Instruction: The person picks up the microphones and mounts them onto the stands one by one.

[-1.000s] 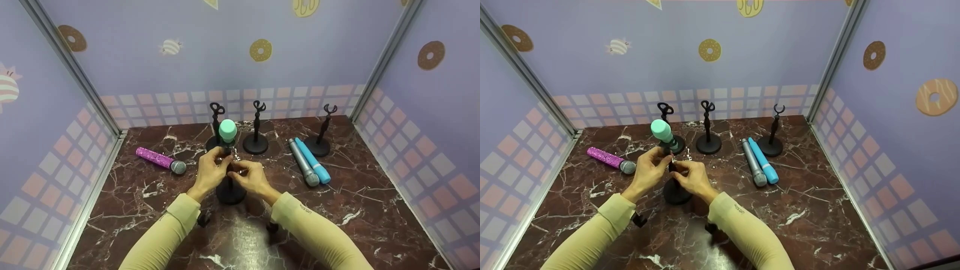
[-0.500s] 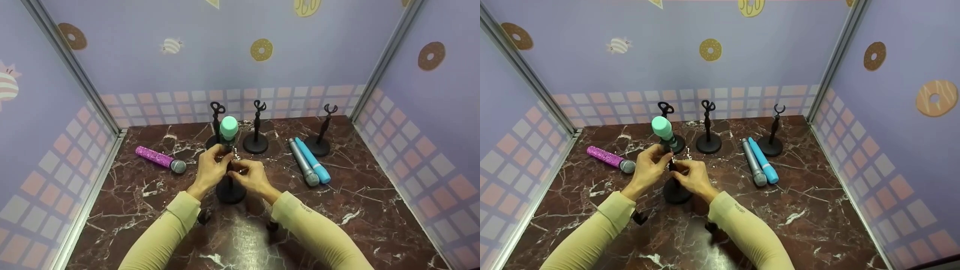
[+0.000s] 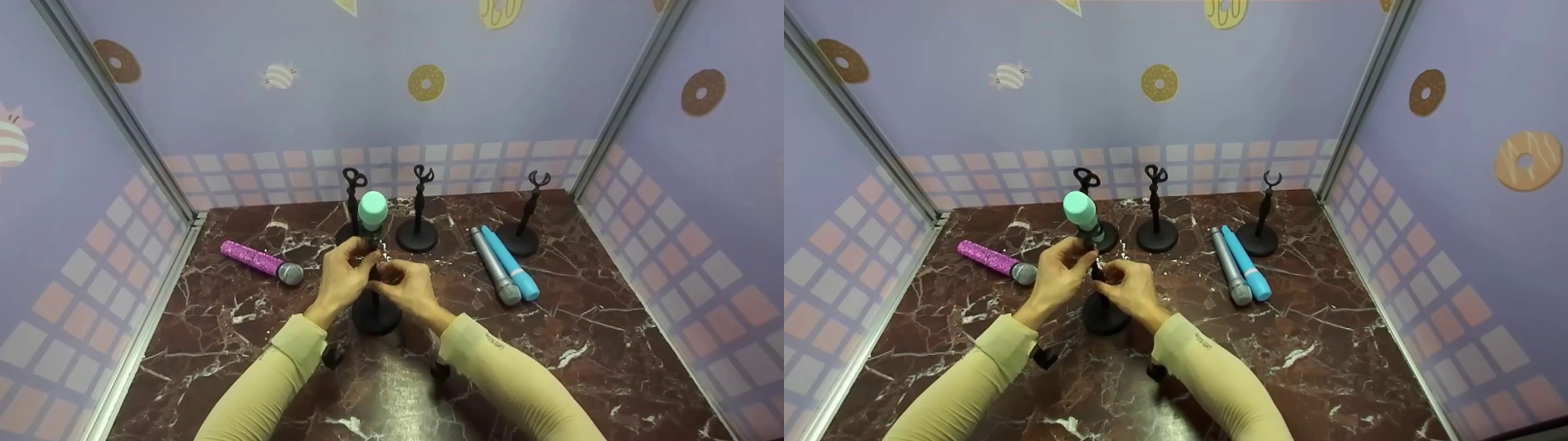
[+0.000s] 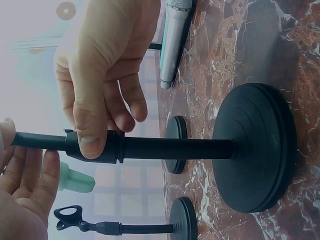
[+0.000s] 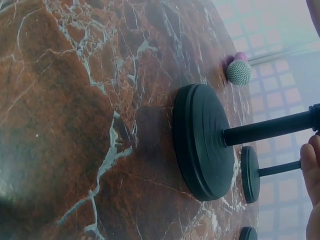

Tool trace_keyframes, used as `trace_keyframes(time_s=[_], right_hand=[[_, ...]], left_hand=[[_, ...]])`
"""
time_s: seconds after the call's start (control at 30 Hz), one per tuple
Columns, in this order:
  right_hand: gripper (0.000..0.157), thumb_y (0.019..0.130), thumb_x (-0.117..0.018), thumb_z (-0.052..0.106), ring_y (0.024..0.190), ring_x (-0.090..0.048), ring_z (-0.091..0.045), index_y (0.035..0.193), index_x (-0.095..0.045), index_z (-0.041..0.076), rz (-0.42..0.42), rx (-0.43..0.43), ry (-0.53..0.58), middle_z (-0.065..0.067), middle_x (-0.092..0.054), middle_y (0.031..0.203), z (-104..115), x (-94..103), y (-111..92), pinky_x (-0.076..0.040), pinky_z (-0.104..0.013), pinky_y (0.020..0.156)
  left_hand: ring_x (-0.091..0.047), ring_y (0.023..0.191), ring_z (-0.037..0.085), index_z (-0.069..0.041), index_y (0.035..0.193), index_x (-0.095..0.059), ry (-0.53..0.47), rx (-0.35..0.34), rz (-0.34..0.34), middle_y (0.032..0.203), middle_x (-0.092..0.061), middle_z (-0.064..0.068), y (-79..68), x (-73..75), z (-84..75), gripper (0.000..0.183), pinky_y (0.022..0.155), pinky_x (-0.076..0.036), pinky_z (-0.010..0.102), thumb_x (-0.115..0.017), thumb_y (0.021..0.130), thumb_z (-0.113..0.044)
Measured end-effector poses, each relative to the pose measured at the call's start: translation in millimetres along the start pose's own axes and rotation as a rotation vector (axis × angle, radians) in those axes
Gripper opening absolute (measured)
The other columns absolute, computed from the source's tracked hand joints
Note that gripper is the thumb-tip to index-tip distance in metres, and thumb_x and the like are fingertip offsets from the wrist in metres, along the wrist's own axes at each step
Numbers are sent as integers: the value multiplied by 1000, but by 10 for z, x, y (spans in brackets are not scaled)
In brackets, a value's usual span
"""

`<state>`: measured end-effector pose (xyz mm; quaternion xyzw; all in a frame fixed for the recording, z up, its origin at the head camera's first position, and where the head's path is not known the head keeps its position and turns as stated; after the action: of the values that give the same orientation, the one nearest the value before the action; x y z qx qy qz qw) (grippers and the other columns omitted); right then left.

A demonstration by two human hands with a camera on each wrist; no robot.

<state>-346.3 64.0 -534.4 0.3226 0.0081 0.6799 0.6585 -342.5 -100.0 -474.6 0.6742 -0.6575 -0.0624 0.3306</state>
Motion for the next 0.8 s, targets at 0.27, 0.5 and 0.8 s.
trace_keyframes(time_s=[0.27, 0.5, 0.8], right_hand=[[28, 81, -102, 22, 80, -82, -20, 95, -82, 8, -7, -26, -24, -9, -86, 92, 16, -21, 6, -64, -21, 72], [39, 81, -103, 26, 88, -83, -28, 105, -79, 5, 72, -10, 23, -12, -86, 100, 8, -8, 23, -70, -35, 79], [40, 89, -87, 10, 100, -82, -36, 127, -79, 2, 193, 54, 99, -17, -85, 113, 31, -36, 7, -70, -55, 88]], left_hand=[[-81, 92, 25, -6, 99, -80, 9, -7, -1, 97, -84, 9, 1, 22, -16, 8, 78, -61, 24, -85, 99, -12], [-81, 93, 25, -7, 99, -80, 1, -6, -5, 97, -85, 9, -10, 16, -7, 5, 80, -63, 25, -85, 98, -9], [-83, 94, 27, -5, 98, -80, -10, -6, -6, 97, -85, 10, -8, 22, 1, 10, 80, -62, 24, -87, 97, -12]])
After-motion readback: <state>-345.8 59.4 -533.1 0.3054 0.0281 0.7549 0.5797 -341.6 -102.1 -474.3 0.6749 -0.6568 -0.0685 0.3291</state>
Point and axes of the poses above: each hand's wrist, its own y-axis towards the middle knuckle, its own x-axis out of the back of the hand, z = x × y, the point moved 5 cm from there along y, towards the middle knuckle
